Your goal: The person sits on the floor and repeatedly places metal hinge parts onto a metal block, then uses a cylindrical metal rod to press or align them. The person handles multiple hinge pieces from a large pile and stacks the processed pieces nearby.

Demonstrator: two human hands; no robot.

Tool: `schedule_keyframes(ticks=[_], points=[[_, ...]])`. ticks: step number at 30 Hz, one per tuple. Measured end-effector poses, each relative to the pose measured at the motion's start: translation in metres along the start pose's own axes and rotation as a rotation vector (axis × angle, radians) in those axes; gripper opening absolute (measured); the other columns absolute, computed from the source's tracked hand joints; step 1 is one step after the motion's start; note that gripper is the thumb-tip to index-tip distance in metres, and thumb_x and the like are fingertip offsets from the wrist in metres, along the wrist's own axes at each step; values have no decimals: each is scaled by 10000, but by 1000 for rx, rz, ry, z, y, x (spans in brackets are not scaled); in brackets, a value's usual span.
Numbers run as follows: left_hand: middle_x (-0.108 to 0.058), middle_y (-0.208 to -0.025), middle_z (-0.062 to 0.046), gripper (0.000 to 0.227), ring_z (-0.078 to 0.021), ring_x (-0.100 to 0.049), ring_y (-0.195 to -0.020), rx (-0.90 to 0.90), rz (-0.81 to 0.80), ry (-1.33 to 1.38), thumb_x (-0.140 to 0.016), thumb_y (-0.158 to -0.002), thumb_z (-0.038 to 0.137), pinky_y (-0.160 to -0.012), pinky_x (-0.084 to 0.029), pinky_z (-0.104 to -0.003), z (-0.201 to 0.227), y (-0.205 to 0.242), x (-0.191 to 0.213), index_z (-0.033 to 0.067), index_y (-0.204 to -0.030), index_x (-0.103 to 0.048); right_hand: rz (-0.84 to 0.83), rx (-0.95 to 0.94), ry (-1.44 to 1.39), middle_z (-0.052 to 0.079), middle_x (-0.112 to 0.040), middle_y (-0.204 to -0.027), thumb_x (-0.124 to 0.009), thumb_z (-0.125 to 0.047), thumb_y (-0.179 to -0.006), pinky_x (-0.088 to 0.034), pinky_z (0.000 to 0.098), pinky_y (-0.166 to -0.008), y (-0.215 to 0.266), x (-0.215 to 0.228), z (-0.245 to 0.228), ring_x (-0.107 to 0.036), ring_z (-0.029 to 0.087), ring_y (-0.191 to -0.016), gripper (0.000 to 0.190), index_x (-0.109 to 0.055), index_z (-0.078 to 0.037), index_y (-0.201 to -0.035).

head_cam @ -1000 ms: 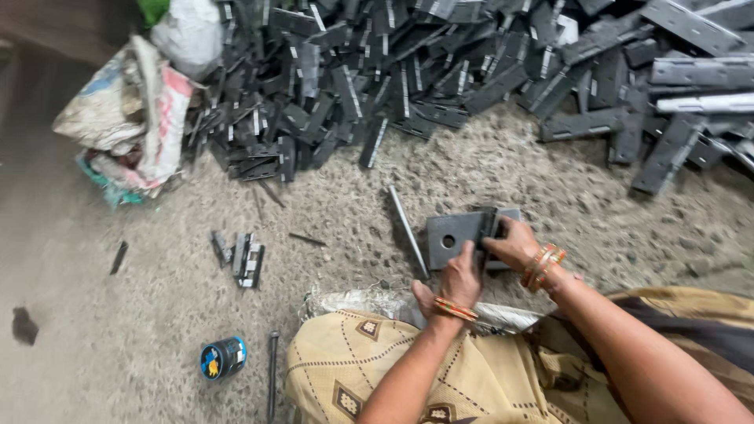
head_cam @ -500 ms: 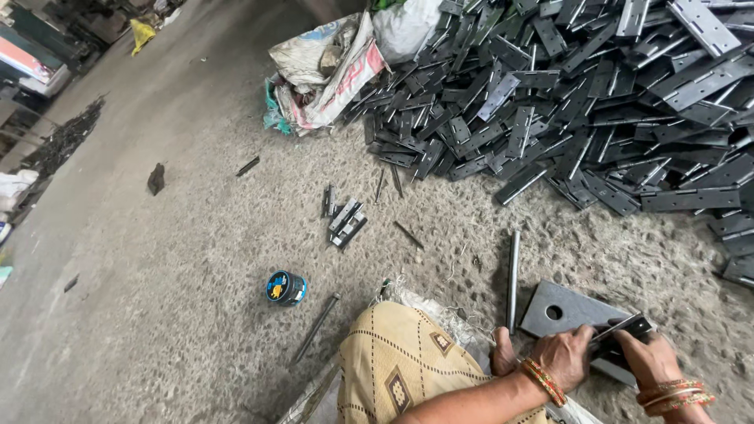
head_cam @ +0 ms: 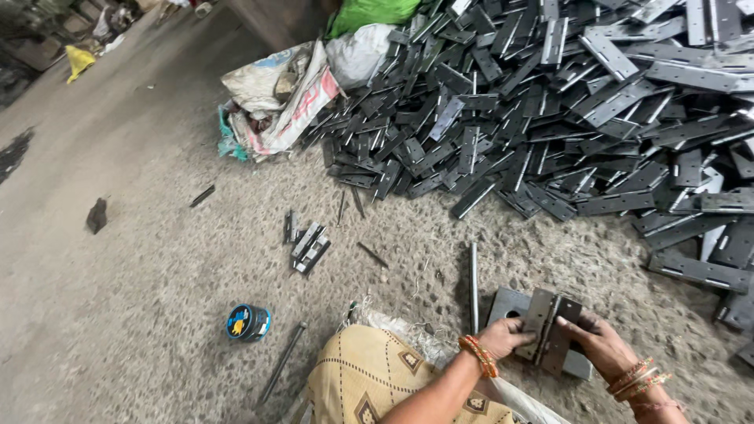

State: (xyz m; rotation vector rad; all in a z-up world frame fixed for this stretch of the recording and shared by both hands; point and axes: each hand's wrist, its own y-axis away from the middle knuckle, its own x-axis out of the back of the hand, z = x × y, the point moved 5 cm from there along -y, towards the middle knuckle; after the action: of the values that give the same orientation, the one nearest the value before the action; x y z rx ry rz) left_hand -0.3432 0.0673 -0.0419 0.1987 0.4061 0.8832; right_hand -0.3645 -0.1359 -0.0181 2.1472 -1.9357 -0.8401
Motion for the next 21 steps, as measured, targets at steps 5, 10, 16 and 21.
schedule_keyframes(ticks=[5, 10, 16, 21], points=[[-735, -1233, 2, 391, -88, -648, -1115, -24, -101, 79, -721, -966, 114, -1038, -486, -266, 32, 17, -5, 50, -1349, -679, -56, -19, 56, 40, -763, -1027, -668, -212, -934, -581, 339, -829, 5, -3, -14, -670, 123, -900, 332, -726, 17, -1167], [-760, -1122, -31, 369, -96, -669, -1015, -56, 35, -565, -840, -875, 165, -928, -525, -280, 77, 28, -13, 54, -1211, -735, -82, 121, 354, 46, -743, -902, -724, -209, -934, -553, 323, -731, 6, -9, -22, -621, 119, -798, 274, -773, 22, -1072], [-803, -1023, -45, 252, -83, -708, -906, -231, 162, -479, -753, -869, 16, -811, -573, -272, 87, 31, -33, 50, -1116, -789, -71, 183, 232, 3, -745, -1073, -701, -43, -874, -543, 271, -872, 23, -25, -42, -637, 78, -947, 352, -720, -68, -1225], [-807, -1020, -78, 322, -83, -756, -913, -489, 392, -414, -698, -871, -64, -797, -601, -265, 106, 46, -55, 58, -1161, -770, 189, 452, -131, 61, -710, -1264, -527, 107, -864, -528, 302, -1020, 46, -12, -88, -666, 159, -1173, 381, -659, 10, -1208]])
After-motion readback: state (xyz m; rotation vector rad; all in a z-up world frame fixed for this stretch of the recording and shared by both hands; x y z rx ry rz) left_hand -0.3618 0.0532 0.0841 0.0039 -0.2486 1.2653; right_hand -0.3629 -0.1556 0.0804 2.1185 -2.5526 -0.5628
